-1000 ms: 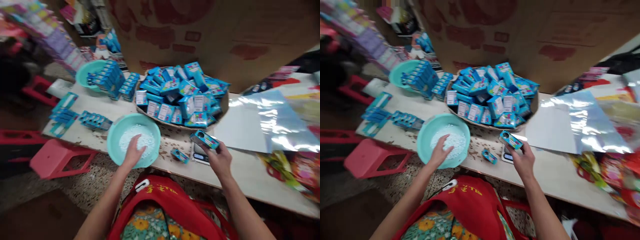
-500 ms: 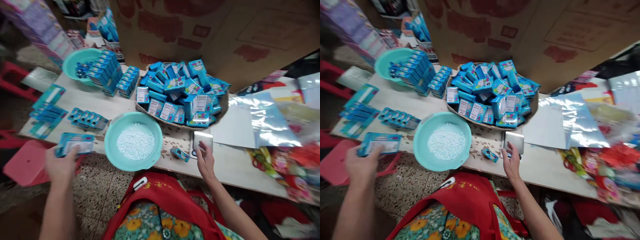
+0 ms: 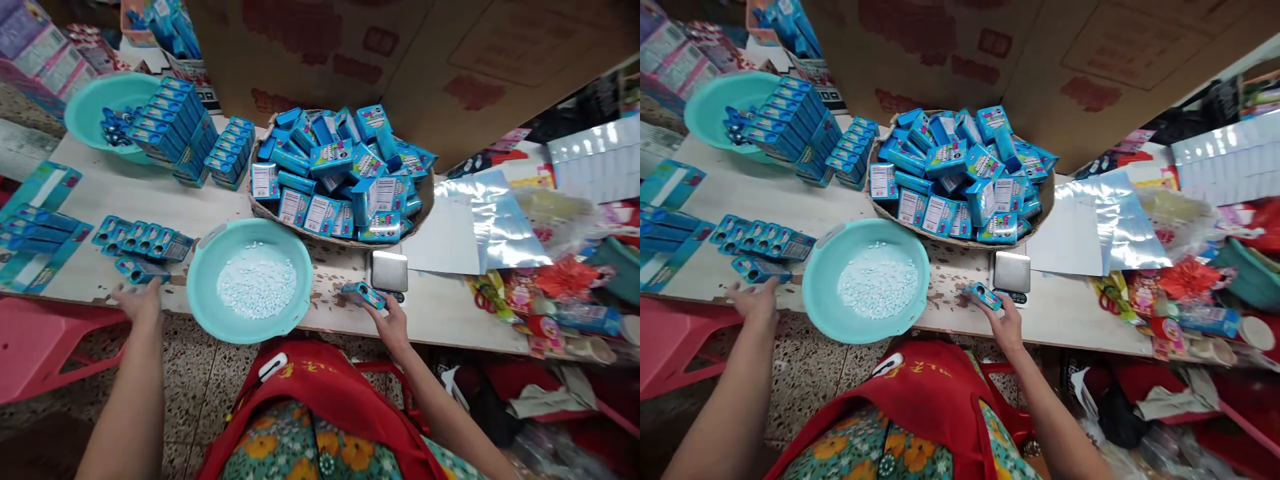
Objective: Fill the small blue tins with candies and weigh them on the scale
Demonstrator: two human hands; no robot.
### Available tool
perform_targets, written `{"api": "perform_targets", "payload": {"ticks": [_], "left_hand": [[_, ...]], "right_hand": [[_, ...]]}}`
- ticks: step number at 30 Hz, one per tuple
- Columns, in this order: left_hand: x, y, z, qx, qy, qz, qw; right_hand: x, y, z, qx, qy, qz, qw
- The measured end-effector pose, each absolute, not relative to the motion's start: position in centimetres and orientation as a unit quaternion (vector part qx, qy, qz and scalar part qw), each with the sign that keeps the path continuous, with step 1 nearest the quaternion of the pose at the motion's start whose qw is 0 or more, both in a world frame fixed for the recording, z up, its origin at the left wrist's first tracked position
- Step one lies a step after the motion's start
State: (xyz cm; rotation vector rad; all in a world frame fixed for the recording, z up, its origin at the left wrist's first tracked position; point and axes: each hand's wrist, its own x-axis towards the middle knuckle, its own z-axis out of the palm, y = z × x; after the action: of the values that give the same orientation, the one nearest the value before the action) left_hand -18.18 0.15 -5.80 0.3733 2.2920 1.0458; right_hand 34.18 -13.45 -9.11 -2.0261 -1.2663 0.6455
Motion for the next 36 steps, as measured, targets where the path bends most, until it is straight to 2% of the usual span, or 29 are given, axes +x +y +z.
{"api": "perform_targets", "payload": {"ticks": [2, 4, 6, 9, 11, 13, 16, 20, 24, 27, 29, 32, 34, 36], "left_hand": [[-16.5, -2.0, -5.0, 0.258, 0.895, 0.337, 0.139], [-13.9, -3.5, -4.2, 0.366, 0.876, 0.303, 0.084], [-10.5, -4.1, -3.8, 0.431, 0.841, 0.305, 0.122], [-5.4, -3.2, -5.1, 0.462, 0.760, 0.356, 0.286], [-2.8, -2.1, -7.2, 0.547, 0.700, 0.301, 0.348], [-0.7, -1.1, -9.5, 0.662, 0.641, 0.204, 0.331], [2.1, -0.7, -11.6, 0.765, 0.552, 0.104, 0.315], [3.5, -2.2, -11.3, 0.821, 0.491, -0.029, 0.289], [-0.5, -3.9, -9.6, 0.831, 0.449, -0.109, 0.309], [-4.6, -3.8, -8.7, 0.818, 0.465, -0.078, 0.331], [-6.3, -3.2, -8.4, 0.798, 0.521, -0.058, 0.296], [-6.7, -2.6, -8.8, 0.755, 0.613, -0.103, 0.208], [-5.8, -3.0, -9.4, 0.725, 0.648, -0.137, 0.190], [-4.4, -3.8, -10.0, 0.705, 0.659, -0.145, 0.218]], "right_hand": [[36.5, -13.1, -7.9, -0.798, -0.453, 0.197, 0.345], [39.3, -12.2, -7.2, -0.817, -0.427, 0.155, 0.355], [41.9, -10.8, -7.3, -0.824, -0.411, 0.140, 0.363], [44.7, -8.6, -8.5, -0.831, -0.395, 0.157, 0.358], [45.5, -8.0, -9.3, -0.835, -0.393, 0.169, 0.345], [45.4, -8.2, -9.5, -0.830, -0.417, 0.138, 0.344], [43.1, -10.1, -8.5, -0.809, -0.462, 0.022, 0.363], [36.6, -13.2, -7.1, -0.770, -0.516, -0.037, 0.373], [30.3, -14.6, -7.5, -0.717, -0.578, 0.072, 0.384], [27.1, -14.1, -8.1, -0.687, -0.553, 0.255, 0.395], [25.1, -13.1, -8.3, -0.663, -0.484, 0.424, 0.383], [22.1, -11.6, -8.4, -0.590, -0.317, 0.670, 0.321], [20.4, -11.0, -8.5, -0.540, -0.241, 0.755, 0.283], [19.3, -10.7, -8.6, -0.533, -0.216, 0.768, 0.282]]}}
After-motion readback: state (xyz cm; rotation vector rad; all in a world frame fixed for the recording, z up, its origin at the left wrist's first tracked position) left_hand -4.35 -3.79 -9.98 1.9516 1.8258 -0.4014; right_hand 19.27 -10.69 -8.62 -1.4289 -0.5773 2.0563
